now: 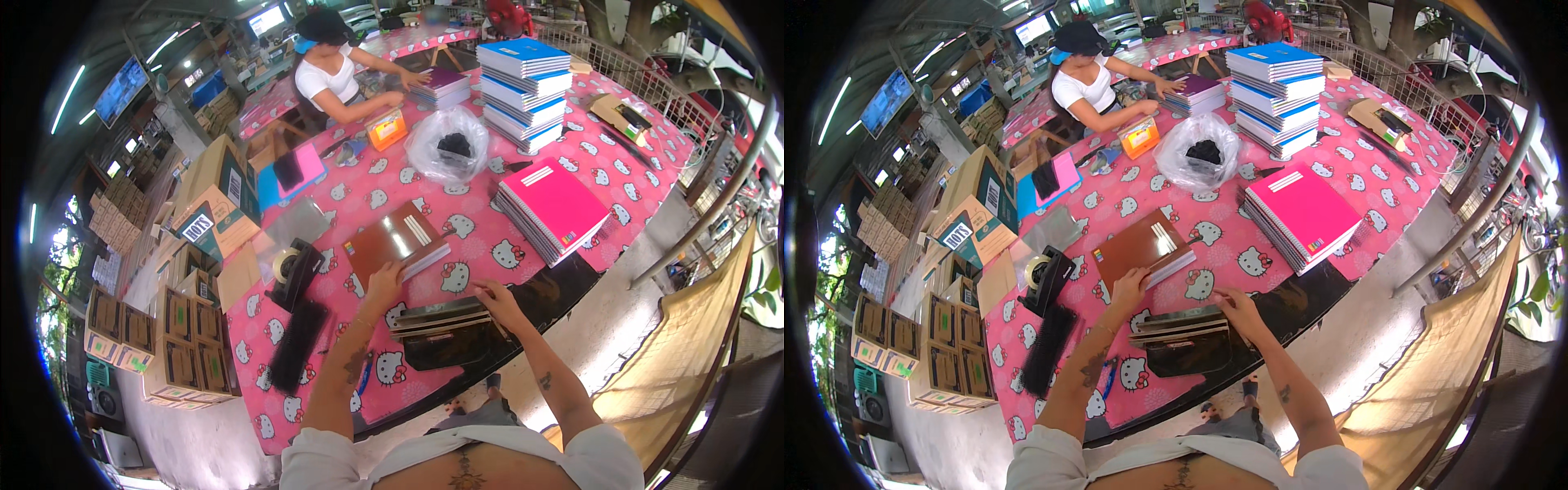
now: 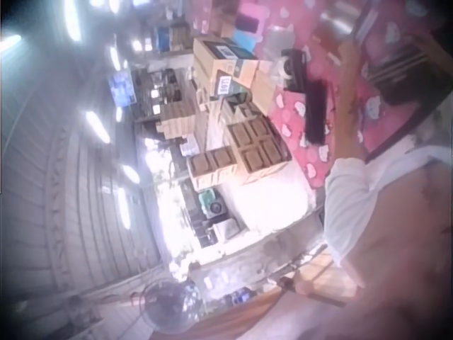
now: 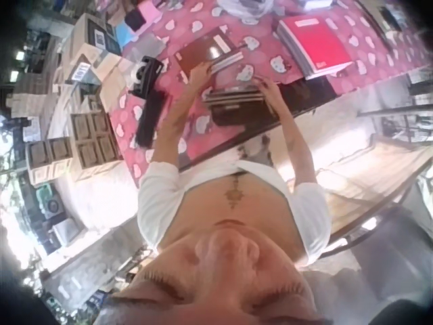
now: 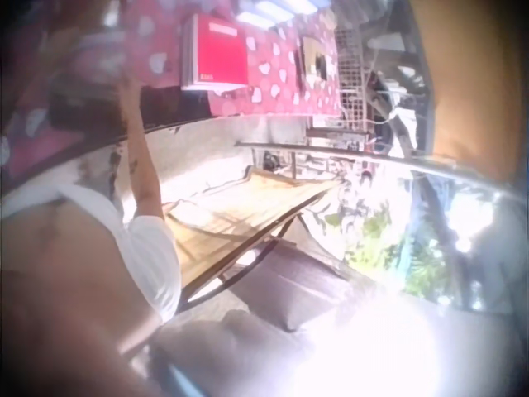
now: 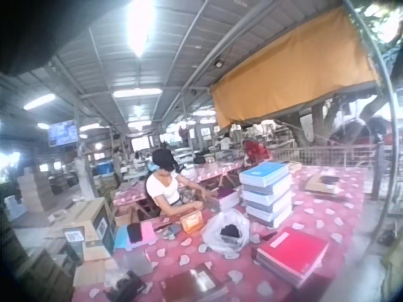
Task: The person sorts various colored spiral notebooks by hand at a workstation, picking them up one by one and placing them onto different stacks based on their cover color.
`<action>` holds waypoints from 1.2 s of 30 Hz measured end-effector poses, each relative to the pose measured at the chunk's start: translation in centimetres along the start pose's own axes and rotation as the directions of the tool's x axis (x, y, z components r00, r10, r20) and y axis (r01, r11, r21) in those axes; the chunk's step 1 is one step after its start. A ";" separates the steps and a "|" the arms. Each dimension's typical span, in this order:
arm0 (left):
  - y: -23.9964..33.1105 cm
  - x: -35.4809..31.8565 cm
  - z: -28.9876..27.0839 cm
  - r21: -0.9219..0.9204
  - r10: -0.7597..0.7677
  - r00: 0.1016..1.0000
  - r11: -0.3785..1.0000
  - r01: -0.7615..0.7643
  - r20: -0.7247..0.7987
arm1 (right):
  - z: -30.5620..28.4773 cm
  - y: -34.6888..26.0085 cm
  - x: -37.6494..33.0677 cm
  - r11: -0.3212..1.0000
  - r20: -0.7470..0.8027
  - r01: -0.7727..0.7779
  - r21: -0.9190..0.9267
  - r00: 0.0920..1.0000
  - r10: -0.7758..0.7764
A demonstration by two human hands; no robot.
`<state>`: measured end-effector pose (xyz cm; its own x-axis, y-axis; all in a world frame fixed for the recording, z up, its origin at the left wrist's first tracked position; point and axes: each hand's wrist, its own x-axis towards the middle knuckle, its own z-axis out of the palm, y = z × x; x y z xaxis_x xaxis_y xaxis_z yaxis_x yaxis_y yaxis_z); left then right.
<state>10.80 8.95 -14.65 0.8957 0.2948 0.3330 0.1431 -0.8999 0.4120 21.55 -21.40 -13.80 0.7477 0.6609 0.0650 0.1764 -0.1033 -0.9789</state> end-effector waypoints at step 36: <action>14.1 7.1 -19.5 0.227 0.219 0.976 0.951 -0.210 -0.015 | -1.0 -6.1 13.6 0.943 0.147 0.328 0.056 0.932 -0.333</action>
<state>10.95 4.66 10.08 0.8990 0.0951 0.4275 0.0432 -0.9906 0.1294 31.22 -12.52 -6.78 0.5439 0.7590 0.3579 0.3759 0.1609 -0.9126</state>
